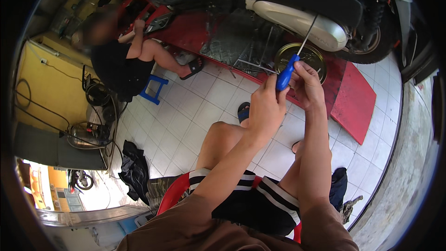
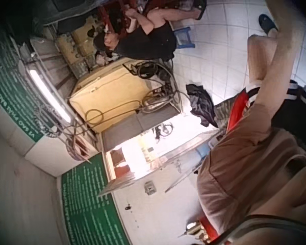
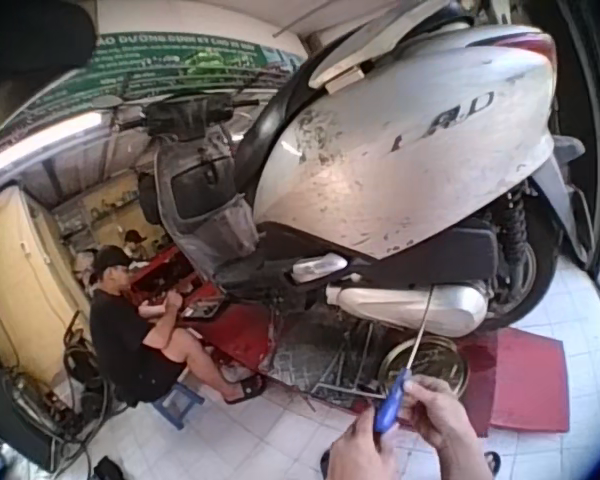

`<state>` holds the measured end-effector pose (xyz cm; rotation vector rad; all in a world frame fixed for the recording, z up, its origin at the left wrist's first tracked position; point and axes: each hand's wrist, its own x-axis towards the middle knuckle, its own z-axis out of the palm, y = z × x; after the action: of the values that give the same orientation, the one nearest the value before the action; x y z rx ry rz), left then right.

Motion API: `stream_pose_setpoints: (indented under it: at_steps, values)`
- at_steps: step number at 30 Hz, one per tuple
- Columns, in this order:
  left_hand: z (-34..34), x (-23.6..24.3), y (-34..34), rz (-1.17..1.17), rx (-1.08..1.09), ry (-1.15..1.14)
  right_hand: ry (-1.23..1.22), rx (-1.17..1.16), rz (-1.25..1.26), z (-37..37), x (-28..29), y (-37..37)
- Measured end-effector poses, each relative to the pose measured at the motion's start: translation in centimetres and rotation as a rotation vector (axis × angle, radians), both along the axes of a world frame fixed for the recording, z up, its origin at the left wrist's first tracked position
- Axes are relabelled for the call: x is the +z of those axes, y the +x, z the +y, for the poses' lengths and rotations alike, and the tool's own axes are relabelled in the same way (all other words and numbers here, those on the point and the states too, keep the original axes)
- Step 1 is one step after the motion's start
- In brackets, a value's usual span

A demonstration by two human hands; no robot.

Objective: The person uses a blue-handled screwdriver to repeatedly tighten and loosen a bolt on the underside of a white motorcycle. The person is seated on a red plastic stool in a tiled workshop while performing the task.

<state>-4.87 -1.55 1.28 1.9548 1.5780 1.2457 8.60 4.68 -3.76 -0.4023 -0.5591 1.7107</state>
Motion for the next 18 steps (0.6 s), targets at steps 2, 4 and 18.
stream_pose_setpoints:
  at_steps: [2,4,18]
  values:
    - [-0.4,-0.2,0.2,-0.127,-0.077,-0.027,-0.047,-0.042,-0.092,-0.3,0.6,0.1]
    - [-0.8,-0.8,0.4,-0.478,-0.199,-0.33,-0.027,-0.012,-0.029,-0.3,0.8,0.1]
    - [-0.5,0.4,-0.2,-1.31,-0.37,-0.798,0.116,0.069,0.14,-0.5,1.3,0.8]
